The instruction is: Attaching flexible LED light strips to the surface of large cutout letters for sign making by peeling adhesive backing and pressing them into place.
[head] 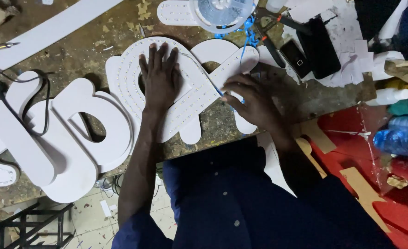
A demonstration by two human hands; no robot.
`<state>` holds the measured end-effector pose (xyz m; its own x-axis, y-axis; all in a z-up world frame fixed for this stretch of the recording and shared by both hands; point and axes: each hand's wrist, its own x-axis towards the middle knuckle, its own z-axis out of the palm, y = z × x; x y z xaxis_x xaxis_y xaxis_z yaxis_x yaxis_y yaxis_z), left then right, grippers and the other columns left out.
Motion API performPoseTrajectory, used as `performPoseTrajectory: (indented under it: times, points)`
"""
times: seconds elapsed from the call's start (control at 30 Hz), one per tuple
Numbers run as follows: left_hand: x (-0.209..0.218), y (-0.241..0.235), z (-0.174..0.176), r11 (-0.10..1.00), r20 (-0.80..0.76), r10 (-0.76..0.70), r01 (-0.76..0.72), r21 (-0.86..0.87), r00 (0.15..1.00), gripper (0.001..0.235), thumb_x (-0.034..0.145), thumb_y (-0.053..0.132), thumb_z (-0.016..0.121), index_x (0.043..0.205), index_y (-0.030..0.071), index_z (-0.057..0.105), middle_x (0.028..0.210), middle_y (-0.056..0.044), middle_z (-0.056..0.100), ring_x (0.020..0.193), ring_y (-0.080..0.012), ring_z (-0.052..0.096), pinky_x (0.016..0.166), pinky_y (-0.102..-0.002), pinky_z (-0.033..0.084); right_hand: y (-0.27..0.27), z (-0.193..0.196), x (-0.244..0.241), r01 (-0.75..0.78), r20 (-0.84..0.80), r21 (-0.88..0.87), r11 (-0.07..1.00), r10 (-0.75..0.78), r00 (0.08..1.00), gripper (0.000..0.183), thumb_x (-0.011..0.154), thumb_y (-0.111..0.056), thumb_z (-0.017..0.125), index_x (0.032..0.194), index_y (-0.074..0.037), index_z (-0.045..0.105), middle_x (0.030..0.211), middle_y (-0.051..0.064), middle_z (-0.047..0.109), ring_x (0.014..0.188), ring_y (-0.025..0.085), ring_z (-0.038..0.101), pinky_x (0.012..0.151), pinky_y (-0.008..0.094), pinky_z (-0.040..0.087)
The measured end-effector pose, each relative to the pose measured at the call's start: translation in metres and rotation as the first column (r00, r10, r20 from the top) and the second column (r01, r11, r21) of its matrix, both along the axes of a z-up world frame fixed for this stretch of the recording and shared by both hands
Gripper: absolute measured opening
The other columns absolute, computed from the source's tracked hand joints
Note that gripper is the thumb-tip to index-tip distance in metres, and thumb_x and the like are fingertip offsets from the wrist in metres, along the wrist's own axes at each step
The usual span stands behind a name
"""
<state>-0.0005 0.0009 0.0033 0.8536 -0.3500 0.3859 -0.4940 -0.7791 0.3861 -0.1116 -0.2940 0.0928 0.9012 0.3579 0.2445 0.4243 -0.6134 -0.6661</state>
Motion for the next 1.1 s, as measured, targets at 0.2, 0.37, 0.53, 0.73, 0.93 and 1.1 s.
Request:
performPoseTrajectory:
  times: [0.2,0.37,0.53,0.73,0.93,1.1]
  points:
    - [-0.001,-0.003,-0.002,1.000,-0.001,0.027,-0.027,-0.011,1.000,0.050,0.118,0.026,0.051,0.164,0.013,0.064,0.173,-0.019,0.052,0.167,-0.0459,0.034,0.133,-0.074,0.018,0.054,-0.077,0.062,0.198,0.207,-0.249,0.948,-0.147,0.967,0.068,0.106,-0.027,0.087,0.163,-0.010,0.055,0.127,0.015,0.067,0.111,0.044,0.063,0.079,0.059,0.054]
    - [-0.002,-0.002,0.004,0.999,-0.036,0.033,-0.033,-0.020,0.999,0.050,0.118,0.027,0.050,0.163,0.012,0.065,0.172,-0.019,0.053,0.167,-0.0447,0.033,0.134,-0.073,0.018,0.058,-0.066,0.066,0.182,0.232,-0.202,0.962,-0.133,0.964,0.042,0.104,-0.001,0.075,0.146,-0.008,0.070,0.131,0.013,0.071,0.113,0.038,0.068,0.082,0.053,0.059]
    - [-0.001,-0.003,0.006,0.998,-0.053,0.045,-0.048,-0.046,0.998,0.048,0.118,0.025,0.052,0.163,0.012,0.064,0.173,-0.017,0.053,0.168,-0.0428,0.032,0.135,-0.072,0.017,0.064,-0.063,0.056,0.079,0.264,-0.161,0.984,-0.034,0.964,0.048,0.101,0.007,0.074,0.147,-0.005,0.071,0.125,0.017,0.065,0.123,0.040,0.064,0.081,0.051,0.061]
    - [-0.001,-0.003,0.005,0.998,-0.050,0.042,-0.044,-0.039,0.998,0.048,0.117,0.025,0.054,0.160,0.010,0.067,0.171,-0.018,0.053,0.166,-0.0438,0.032,0.132,-0.074,0.020,0.072,-0.068,0.054,0.036,0.224,-0.164,0.986,0.001,0.975,0.044,0.101,0.007,0.070,0.145,0.001,0.070,0.142,0.017,0.069,0.135,0.041,0.062,0.100,0.056,0.059]
    - [-0.003,-0.001,0.003,0.999,-0.039,0.038,-0.037,0.013,0.999,0.052,0.117,0.024,0.056,0.168,0.014,0.060,0.176,-0.019,0.050,0.169,-0.0461,0.030,0.136,-0.073,0.017,0.074,-0.069,0.050,0.073,0.175,-0.252,0.965,-0.029,0.984,0.045,0.106,0.000,0.071,0.150,-0.003,0.067,0.140,0.016,0.065,0.134,0.042,0.060,0.103,0.056,0.053]
    - [-0.011,0.002,-0.003,0.990,-0.122,-0.023,0.039,0.134,0.992,0.054,0.127,0.029,0.051,0.180,0.018,0.043,0.189,-0.019,0.023,0.176,-0.0401,0.019,0.138,-0.077,0.011,0.080,-0.063,0.047,0.110,0.228,-0.354,0.929,-0.028,0.973,0.047,0.105,0.000,0.072,0.150,-0.004,0.061,0.116,0.017,0.057,0.105,0.039,0.052,0.084,0.054,0.044]
